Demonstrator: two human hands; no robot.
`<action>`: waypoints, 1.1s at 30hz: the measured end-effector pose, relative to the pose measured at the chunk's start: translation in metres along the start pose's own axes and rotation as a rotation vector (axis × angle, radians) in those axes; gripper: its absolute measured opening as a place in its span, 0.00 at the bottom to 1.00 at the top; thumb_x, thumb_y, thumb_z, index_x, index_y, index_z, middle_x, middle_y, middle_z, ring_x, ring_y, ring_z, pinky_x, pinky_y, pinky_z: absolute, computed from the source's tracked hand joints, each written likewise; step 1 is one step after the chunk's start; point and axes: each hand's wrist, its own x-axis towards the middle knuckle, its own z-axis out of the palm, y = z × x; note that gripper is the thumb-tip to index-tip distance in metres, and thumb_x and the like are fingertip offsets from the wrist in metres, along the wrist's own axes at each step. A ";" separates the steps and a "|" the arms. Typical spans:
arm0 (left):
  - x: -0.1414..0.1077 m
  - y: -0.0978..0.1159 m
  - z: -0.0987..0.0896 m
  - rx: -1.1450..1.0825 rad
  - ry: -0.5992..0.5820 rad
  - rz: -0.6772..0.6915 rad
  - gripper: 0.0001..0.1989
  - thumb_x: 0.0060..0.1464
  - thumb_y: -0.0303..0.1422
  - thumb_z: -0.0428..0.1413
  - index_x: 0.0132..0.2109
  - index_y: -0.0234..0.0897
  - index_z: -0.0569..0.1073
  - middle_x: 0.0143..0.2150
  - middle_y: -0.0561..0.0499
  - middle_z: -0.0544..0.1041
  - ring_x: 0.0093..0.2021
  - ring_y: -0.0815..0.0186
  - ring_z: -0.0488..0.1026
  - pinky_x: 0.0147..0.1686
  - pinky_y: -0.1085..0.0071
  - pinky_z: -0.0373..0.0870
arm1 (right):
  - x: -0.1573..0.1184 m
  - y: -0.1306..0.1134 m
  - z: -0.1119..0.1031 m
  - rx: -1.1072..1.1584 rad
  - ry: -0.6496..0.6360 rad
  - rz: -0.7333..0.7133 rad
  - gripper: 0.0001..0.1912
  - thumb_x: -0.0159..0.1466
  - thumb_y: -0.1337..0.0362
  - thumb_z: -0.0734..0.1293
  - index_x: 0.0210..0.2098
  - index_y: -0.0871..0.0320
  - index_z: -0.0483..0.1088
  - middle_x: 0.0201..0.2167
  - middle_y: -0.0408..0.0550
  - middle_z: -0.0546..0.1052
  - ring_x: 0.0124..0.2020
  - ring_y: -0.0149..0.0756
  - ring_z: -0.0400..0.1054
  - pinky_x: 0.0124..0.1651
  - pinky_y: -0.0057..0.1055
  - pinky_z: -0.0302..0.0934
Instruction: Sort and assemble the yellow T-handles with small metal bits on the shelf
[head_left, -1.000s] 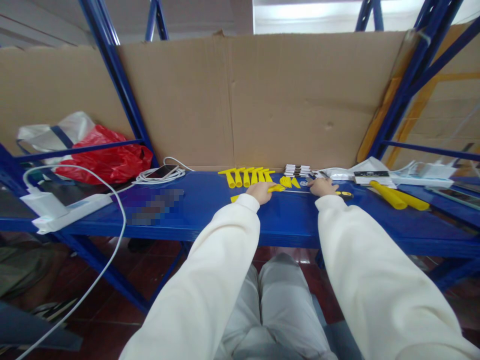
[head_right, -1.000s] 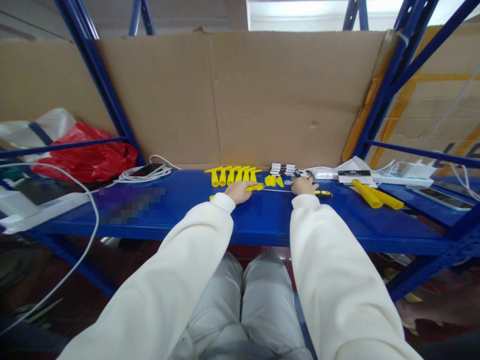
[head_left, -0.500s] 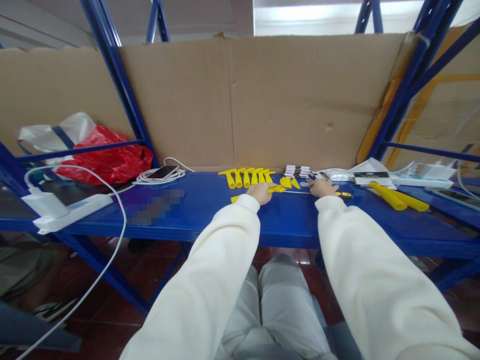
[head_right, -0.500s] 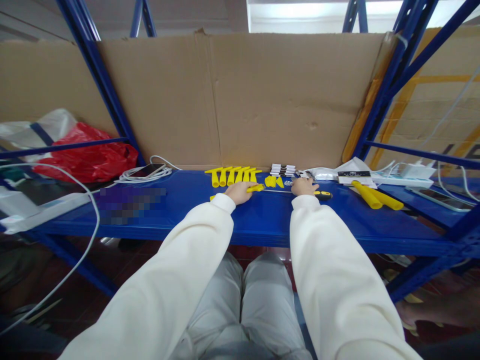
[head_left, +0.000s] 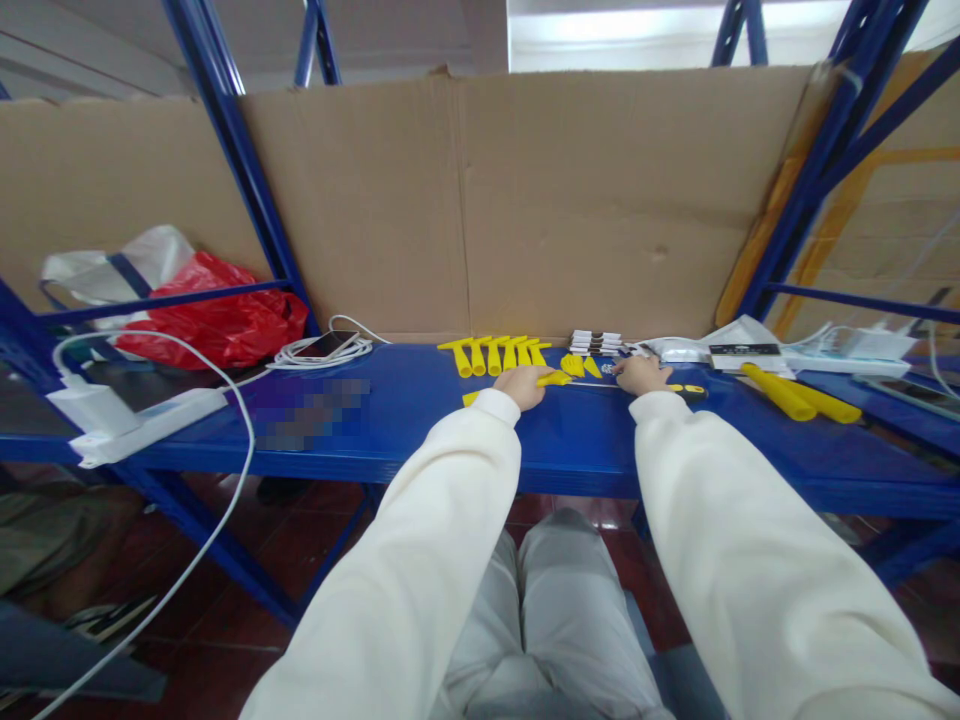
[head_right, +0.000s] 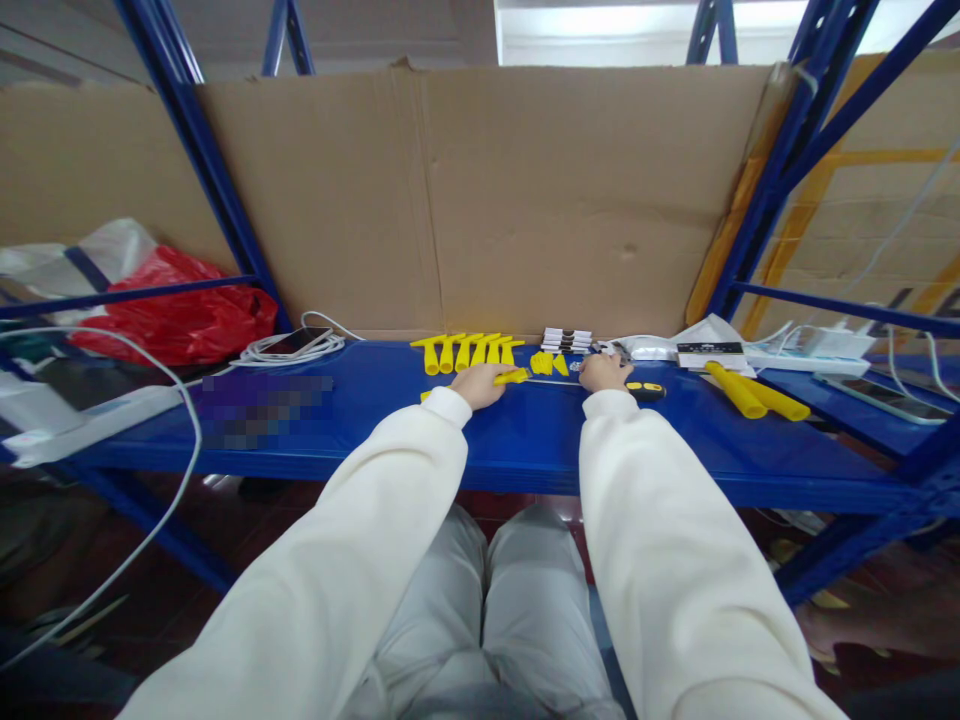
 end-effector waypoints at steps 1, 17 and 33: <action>0.000 0.000 0.000 0.000 -0.001 0.000 0.29 0.69 0.29 0.56 0.73 0.56 0.75 0.70 0.54 0.79 0.70 0.56 0.76 0.70 0.63 0.71 | 0.000 0.000 -0.001 -0.006 -0.008 0.002 0.20 0.70 0.67 0.66 0.54 0.49 0.85 0.62 0.60 0.78 0.70 0.60 0.63 0.68 0.63 0.58; 0.001 -0.001 0.002 -0.024 0.017 0.001 0.29 0.68 0.29 0.58 0.71 0.58 0.77 0.69 0.54 0.80 0.70 0.55 0.76 0.70 0.61 0.71 | -0.003 -0.009 -0.002 -0.073 -0.067 0.011 0.25 0.71 0.70 0.61 0.64 0.61 0.78 0.63 0.67 0.78 0.72 0.57 0.64 0.71 0.60 0.58; 0.002 -0.001 0.002 -0.016 0.016 -0.001 0.29 0.68 0.30 0.58 0.72 0.58 0.76 0.69 0.55 0.81 0.70 0.55 0.77 0.70 0.62 0.71 | -0.005 -0.017 -0.003 0.068 -0.025 0.001 0.17 0.68 0.69 0.65 0.53 0.61 0.80 0.58 0.66 0.78 0.66 0.57 0.69 0.68 0.53 0.61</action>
